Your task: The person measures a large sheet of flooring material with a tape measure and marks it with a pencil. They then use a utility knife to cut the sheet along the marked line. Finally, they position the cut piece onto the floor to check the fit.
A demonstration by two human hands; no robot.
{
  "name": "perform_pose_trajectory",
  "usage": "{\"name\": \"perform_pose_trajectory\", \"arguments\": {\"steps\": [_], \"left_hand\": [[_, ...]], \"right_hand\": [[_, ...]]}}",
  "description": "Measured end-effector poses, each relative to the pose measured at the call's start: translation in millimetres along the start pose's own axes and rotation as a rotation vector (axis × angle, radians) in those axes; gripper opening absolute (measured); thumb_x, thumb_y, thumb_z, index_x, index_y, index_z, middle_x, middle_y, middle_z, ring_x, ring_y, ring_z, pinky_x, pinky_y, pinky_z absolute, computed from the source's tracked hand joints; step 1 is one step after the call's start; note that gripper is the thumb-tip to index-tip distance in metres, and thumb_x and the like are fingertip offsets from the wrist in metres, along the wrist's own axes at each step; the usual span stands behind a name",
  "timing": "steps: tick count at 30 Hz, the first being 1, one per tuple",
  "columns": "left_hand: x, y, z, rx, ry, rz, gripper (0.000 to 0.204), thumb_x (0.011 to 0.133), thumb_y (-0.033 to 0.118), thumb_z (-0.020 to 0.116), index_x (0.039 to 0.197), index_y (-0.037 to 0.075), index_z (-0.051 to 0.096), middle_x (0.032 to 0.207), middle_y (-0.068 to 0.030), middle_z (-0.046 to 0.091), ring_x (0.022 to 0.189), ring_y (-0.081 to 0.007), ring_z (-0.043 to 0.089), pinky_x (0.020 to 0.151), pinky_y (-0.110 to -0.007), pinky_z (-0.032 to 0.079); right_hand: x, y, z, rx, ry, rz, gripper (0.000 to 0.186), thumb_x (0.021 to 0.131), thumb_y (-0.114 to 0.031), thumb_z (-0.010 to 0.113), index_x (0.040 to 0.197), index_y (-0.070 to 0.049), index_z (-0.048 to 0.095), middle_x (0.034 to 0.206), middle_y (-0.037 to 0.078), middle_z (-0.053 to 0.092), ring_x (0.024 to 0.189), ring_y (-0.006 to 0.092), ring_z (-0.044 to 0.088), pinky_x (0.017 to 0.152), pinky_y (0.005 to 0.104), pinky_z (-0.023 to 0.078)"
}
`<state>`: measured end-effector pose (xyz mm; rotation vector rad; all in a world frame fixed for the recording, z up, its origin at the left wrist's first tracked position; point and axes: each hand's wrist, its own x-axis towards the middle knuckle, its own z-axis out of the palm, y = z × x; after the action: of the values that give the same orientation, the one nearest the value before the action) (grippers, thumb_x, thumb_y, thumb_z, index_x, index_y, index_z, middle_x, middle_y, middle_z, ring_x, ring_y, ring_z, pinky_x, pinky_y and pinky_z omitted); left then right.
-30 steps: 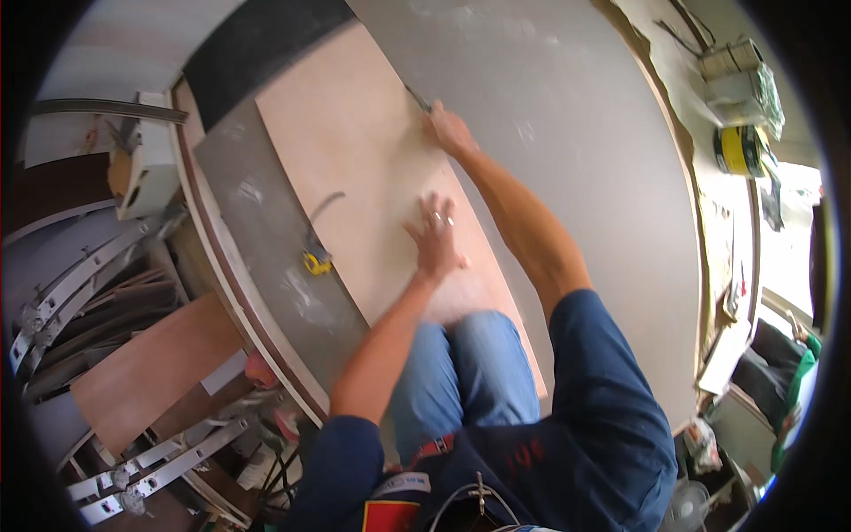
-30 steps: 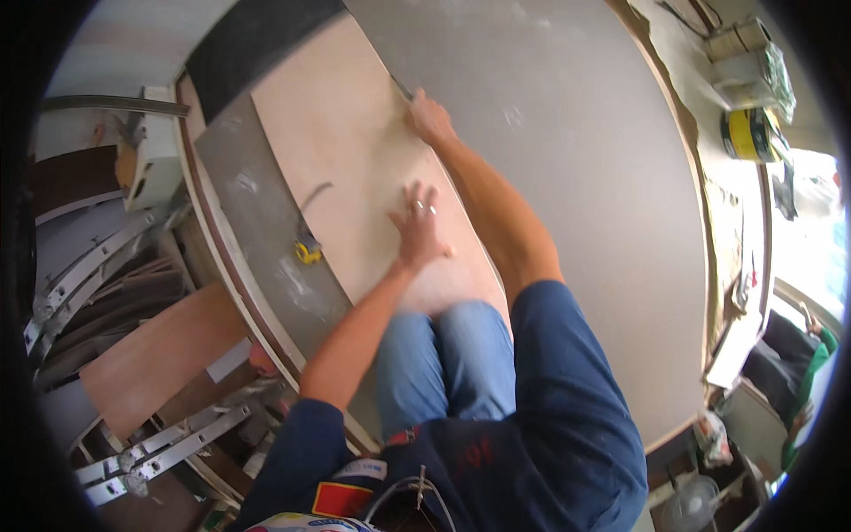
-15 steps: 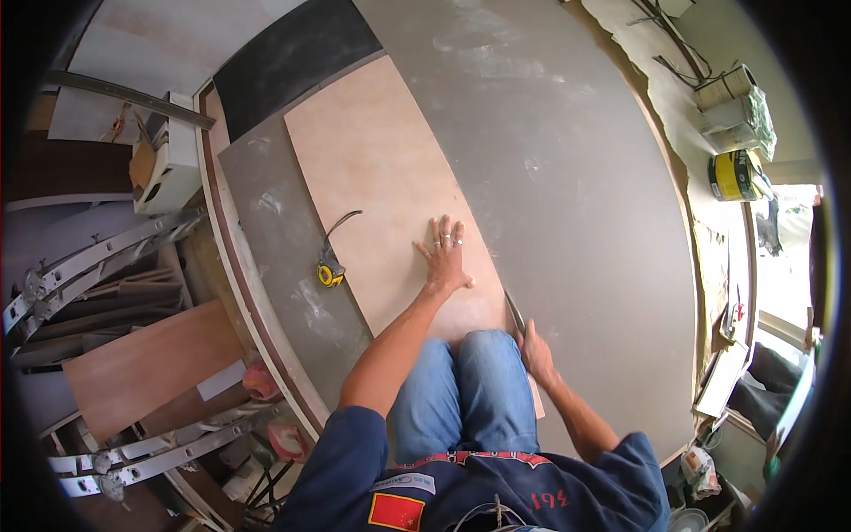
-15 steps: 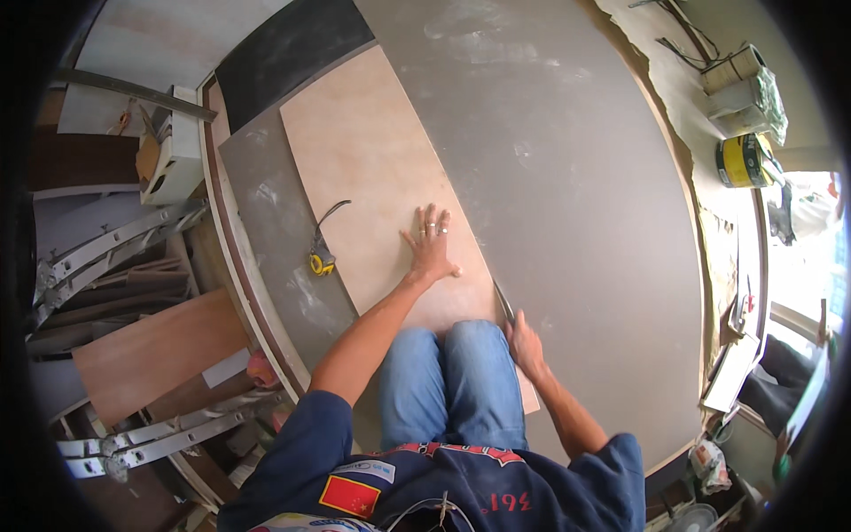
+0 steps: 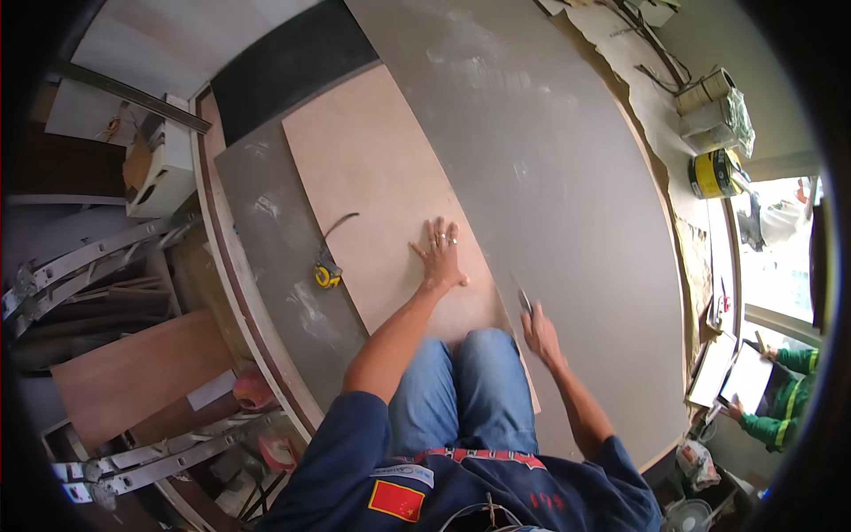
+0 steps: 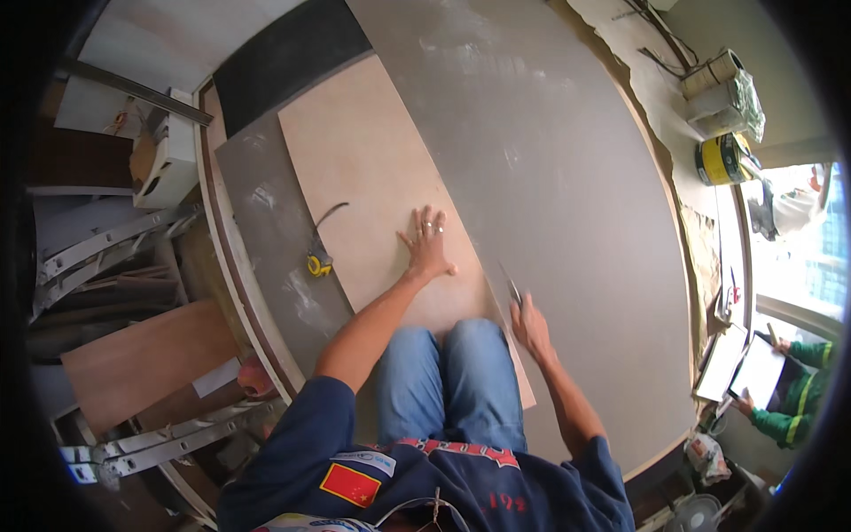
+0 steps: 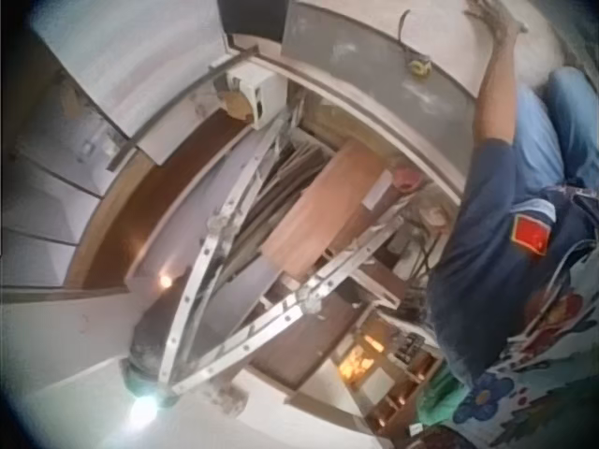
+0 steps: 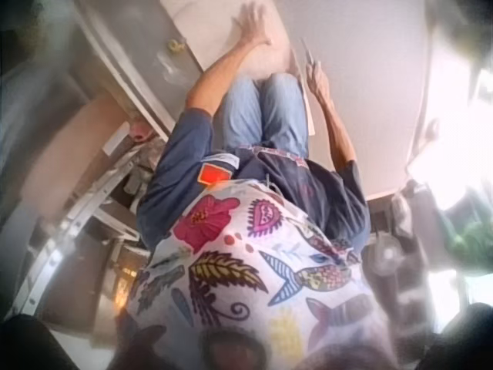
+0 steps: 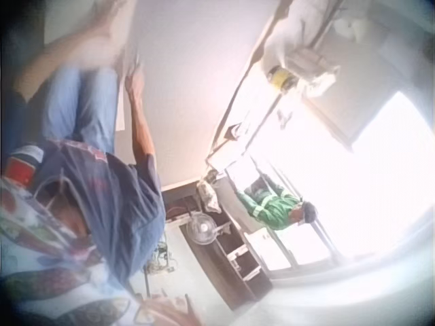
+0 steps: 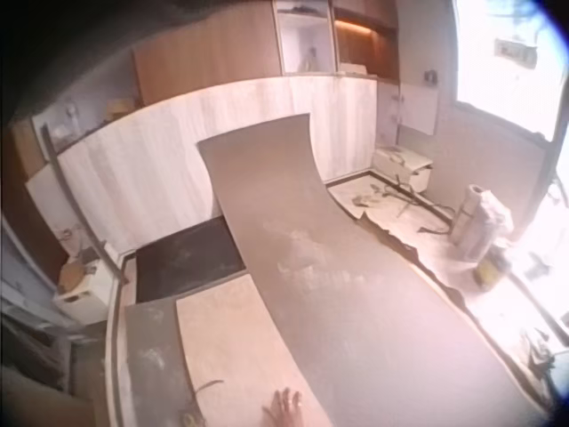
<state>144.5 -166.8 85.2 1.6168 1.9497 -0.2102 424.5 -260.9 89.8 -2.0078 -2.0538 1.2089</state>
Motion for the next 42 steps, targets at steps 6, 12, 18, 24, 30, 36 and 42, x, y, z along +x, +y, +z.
{"name": "perform_pose_trajectory", "arguments": {"steps": [6, 12, 18, 24, 30, 36, 42], "left_hand": [[2, 1, 6, -0.001, 0.010, 0.015, 0.132, 0.049, 0.039, 0.091, 0.153, 0.015, 0.014, 0.161, -0.0114, 0.003, 0.148, -0.0363, -0.003, 0.104, -0.079, 0.013], [1, 7, 12, -0.002, 0.090, 0.064, 0.129, 0.047, 0.041, 0.091, 0.151, 0.015, 0.020, 0.159, -0.0132, 0.012, 0.148, -0.0366, 0.006, 0.102, -0.078, 0.021], [-2, -12, 21, -0.014, 0.105, 0.019, 0.128, 0.045, 0.037, 0.091, 0.151, 0.016, 0.022, 0.159, -0.0119, 0.011, 0.147, -0.0384, 0.002, 0.101, -0.080, 0.019], [3, 7, 11, 0.042, 0.041, 0.017, 0.125, 0.051, 0.036, 0.091, 0.152, 0.018, 0.020, 0.160, -0.0091, 0.007, 0.148, -0.0354, -0.001, 0.105, -0.078, 0.016], [-1, -2, 12, 0.029, 0.032, -0.027, 0.125, 0.051, 0.035, 0.090, 0.152, 0.020, 0.018, 0.160, -0.0066, 0.006, 0.148, -0.0345, -0.003, 0.106, -0.077, 0.016], [2, 3, 6, 0.059, 0.010, -0.039, 0.129, 0.051, 0.038, 0.091, 0.153, 0.019, 0.015, 0.161, -0.0097, 0.005, 0.148, -0.0344, -0.003, 0.106, -0.076, 0.016], [0, 3, 4, 0.053, -0.003, -0.029, 0.129, 0.052, 0.040, 0.090, 0.153, 0.015, 0.014, 0.161, -0.0110, 0.004, 0.148, -0.0360, -0.004, 0.106, -0.077, 0.015]], "right_hand": [[222, -134, 12, 0.048, 0.037, -0.131, 0.034, 0.096, -0.031, 0.044, 0.110, 0.000, 0.043, 0.087, 0.032, 0.063, 0.083, 0.0520, 0.059, 0.073, 0.0573, 0.046], [362, -216, 9, 0.018, 0.023, -0.283, 0.036, 0.090, -0.029, 0.048, 0.110, 0.000, 0.046, 0.097, 0.031, 0.065, 0.094, 0.0483, 0.062, 0.082, 0.0543, 0.048], [339, -245, 19, -0.075, -0.115, -0.261, 0.036, 0.090, -0.029, 0.050, 0.114, -0.002, 0.045, 0.098, 0.030, 0.065, 0.097, 0.0460, 0.063, 0.083, 0.0532, 0.049], [166, -98, 14, -0.071, -0.105, -0.156, 0.038, 0.095, -0.030, 0.048, 0.116, 0.000, 0.040, 0.079, 0.028, 0.065, 0.075, 0.0474, 0.064, 0.065, 0.0550, 0.050], [-51, 38, 5, 0.001, -0.342, 0.075, 0.028, 0.100, -0.029, 0.044, 0.104, -0.002, 0.036, 0.079, 0.031, 0.060, 0.078, 0.0509, 0.059, 0.066, 0.0571, 0.044], [-96, 74, 1, 0.014, -0.263, 0.023, 0.028, 0.099, -0.028, 0.045, 0.106, -0.002, 0.039, 0.082, 0.029, 0.061, 0.079, 0.0496, 0.059, 0.068, 0.0550, 0.046], [58, -27, -3, 0.140, -0.026, -0.155, 0.027, 0.096, -0.026, 0.048, 0.105, -0.002, 0.041, 0.087, 0.028, 0.061, 0.082, 0.0483, 0.059, 0.069, 0.0546, 0.046]]}}
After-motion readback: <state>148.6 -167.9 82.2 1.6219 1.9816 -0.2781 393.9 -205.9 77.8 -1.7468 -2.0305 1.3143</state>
